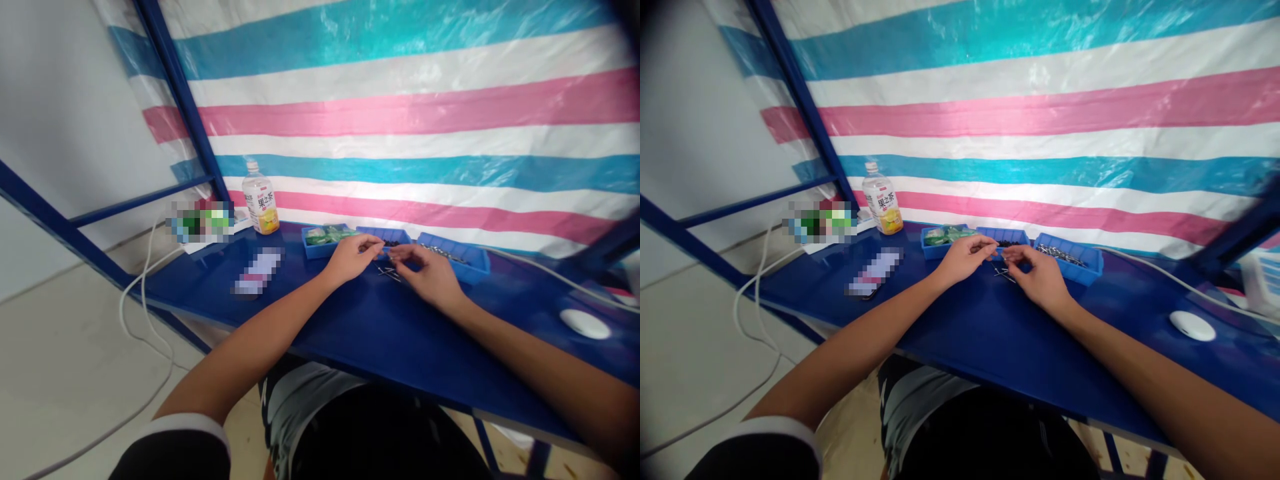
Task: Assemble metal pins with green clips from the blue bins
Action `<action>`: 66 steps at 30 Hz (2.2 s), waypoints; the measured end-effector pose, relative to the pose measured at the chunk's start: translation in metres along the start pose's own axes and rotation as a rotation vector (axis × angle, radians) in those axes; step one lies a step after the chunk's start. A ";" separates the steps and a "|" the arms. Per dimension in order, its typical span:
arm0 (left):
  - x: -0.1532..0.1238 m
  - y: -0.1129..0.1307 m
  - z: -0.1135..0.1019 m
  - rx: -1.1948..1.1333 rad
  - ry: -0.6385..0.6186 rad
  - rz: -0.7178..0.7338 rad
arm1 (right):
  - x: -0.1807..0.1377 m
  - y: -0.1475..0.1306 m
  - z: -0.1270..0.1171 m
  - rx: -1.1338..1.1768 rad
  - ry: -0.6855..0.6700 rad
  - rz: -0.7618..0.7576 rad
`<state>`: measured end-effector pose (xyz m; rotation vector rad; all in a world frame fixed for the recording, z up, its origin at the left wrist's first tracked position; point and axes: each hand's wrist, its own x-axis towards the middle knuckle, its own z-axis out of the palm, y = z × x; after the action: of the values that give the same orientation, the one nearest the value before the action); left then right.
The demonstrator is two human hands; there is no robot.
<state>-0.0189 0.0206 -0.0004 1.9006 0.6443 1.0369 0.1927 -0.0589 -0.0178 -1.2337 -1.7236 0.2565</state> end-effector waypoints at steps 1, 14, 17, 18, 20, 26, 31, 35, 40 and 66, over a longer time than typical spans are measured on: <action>0.000 0.000 0.001 -0.010 -0.012 -0.013 | 0.000 0.000 0.000 0.096 0.036 0.065; -0.003 -0.005 0.011 -0.195 -0.245 -0.205 | -0.004 0.004 -0.006 0.015 0.047 0.036; -0.001 -0.008 0.009 -0.193 -0.177 -0.193 | -0.005 -0.009 -0.005 -0.038 -0.002 -0.085; -0.001 -0.008 0.007 -0.193 -0.154 -0.186 | -0.005 -0.012 -0.005 -0.034 -0.019 -0.102; -0.001 -0.008 0.006 -0.207 -0.118 -0.176 | -0.006 -0.017 -0.004 -0.019 -0.052 -0.110; -0.002 -0.009 0.007 -0.321 -0.012 -0.208 | -0.007 -0.020 -0.005 -0.043 -0.001 -0.041; -0.002 -0.010 0.007 -0.275 -0.003 -0.196 | -0.007 -0.022 -0.008 -0.094 0.053 -0.081; -0.002 -0.007 0.004 -0.161 -0.041 -0.115 | -0.007 -0.020 -0.008 -0.149 0.047 -0.116; -0.003 -0.003 0.004 -0.173 -0.072 -0.079 | -0.007 -0.011 -0.005 -0.141 -0.039 -0.071; 0.000 -0.009 0.008 -0.165 -0.171 -0.123 | -0.005 -0.009 -0.006 -0.123 -0.078 -0.106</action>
<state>-0.0123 0.0217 -0.0107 1.7597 0.5523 0.8139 0.1923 -0.0695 -0.0123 -1.2300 -1.8891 0.1387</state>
